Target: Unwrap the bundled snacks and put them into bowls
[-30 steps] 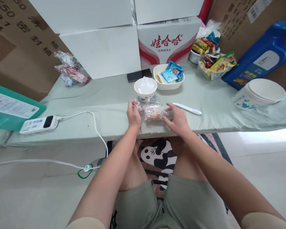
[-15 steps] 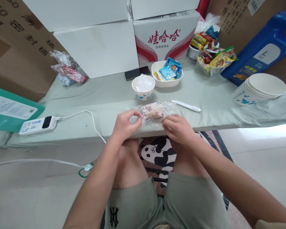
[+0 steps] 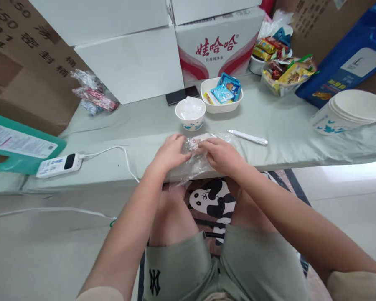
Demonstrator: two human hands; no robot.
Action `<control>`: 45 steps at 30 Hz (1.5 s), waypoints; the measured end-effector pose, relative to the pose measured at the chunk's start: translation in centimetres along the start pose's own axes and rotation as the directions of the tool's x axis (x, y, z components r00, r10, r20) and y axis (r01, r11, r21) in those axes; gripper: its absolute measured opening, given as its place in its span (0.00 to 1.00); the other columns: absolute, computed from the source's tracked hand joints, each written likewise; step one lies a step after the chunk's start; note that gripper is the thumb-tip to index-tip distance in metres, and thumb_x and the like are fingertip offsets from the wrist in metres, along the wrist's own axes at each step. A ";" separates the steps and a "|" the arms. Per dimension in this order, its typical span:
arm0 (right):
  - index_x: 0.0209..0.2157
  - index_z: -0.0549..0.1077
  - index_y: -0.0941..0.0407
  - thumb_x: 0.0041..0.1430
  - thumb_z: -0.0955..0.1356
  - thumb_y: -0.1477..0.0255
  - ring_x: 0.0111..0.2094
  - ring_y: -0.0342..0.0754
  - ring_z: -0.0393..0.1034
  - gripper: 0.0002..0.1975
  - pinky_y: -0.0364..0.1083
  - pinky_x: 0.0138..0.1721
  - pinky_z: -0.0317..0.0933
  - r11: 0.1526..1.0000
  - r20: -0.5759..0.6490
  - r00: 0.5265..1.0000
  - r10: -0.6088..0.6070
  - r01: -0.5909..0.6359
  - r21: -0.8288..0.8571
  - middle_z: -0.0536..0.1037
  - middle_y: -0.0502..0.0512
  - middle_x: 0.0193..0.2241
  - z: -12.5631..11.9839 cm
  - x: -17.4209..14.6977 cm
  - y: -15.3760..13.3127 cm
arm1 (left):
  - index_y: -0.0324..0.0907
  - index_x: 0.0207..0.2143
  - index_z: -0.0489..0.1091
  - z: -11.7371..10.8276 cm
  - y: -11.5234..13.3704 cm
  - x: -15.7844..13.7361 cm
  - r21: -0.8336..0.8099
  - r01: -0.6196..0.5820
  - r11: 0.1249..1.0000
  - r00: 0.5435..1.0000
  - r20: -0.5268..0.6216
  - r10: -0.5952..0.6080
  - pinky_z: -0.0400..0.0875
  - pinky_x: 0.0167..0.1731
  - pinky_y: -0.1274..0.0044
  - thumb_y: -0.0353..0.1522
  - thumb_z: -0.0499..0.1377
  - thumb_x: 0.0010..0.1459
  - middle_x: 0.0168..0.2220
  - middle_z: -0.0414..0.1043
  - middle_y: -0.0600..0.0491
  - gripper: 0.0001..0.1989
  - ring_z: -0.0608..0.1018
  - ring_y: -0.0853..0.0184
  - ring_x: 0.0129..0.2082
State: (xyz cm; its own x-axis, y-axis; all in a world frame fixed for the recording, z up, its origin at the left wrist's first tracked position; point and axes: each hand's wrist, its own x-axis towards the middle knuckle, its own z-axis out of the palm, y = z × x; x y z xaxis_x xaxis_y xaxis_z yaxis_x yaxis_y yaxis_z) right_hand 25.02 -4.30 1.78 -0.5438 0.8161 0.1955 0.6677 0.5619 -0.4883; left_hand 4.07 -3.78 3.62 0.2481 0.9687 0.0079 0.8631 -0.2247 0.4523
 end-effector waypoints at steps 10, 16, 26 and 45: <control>0.66 0.63 0.50 0.54 0.71 0.65 0.57 0.65 0.70 0.37 0.59 0.48 0.70 0.979 0.112 0.973 0.202 -0.202 -0.012 0.64 0.65 0.66 0.2 0.2 0.5 | 0.43 0.30 0.62 0.1 0.9 2.3 -0.865 0.491 0.100 0.848 0.449 -0.283 0.77 0.34 0.70 0.34 0.58 0.53 0.39 0.79 0.50 0.06 0.78 0.65 0.31; 0.65 0.63 0.49 0.50 0.71 0.74 0.56 0.62 0.71 0.39 0.61 0.53 0.68 0.939 -0.017 0.966 0.257 -0.245 0.239 0.71 0.61 0.61 1.2 0.2 2.3 | 0.42 0.27 0.61 -1.1 1.7 2.7 -0.864 0.449 -0.228 0.851 0.492 -0.185 0.73 0.23 0.78 0.32 0.59 0.50 0.43 0.80 0.46 0.07 0.83 0.59 0.38; 0.52 0.72 0.49 0.45 0.78 0.64 0.52 0.55 0.75 0.31 0.56 0.57 0.66 0.245 0.126 0.848 0.515 -0.286 0.926 0.80 0.52 0.50 1.0 -0.8 4.3 | 0.41 0.22 0.58 0.6 1.1 3.5 -0.852 0.405 -0.333 0.714 0.522 -0.467 0.40 0.06 0.87 0.27 0.53 0.35 0.28 0.78 0.42 0.07 0.80 0.64 0.20; 0.61 0.68 0.54 0.44 0.77 0.67 0.63 0.65 0.65 0.40 0.66 0.63 0.58 0.973 -0.404 0.890 0.210 -0.151 0.173 0.70 0.63 0.62 -9.1 12.0 12.7 | 0.40 0.23 0.62 2.8 -2.1 -0.6 -0.828 0.161 -0.537 0.809 0.422 -0.409 0.46 0.05 0.88 0.27 0.55 0.42 0.25 0.77 0.49 0.03 0.76 0.70 0.15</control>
State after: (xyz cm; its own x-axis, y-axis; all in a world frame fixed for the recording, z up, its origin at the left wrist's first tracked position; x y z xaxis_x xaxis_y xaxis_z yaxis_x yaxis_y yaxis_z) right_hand 31.61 13.88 5.69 -0.1384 0.8991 0.4152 0.6442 0.4002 -0.6518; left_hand 3.35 -4.19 0.12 0.0337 0.8312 -0.5549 -0.7876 0.3639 0.4972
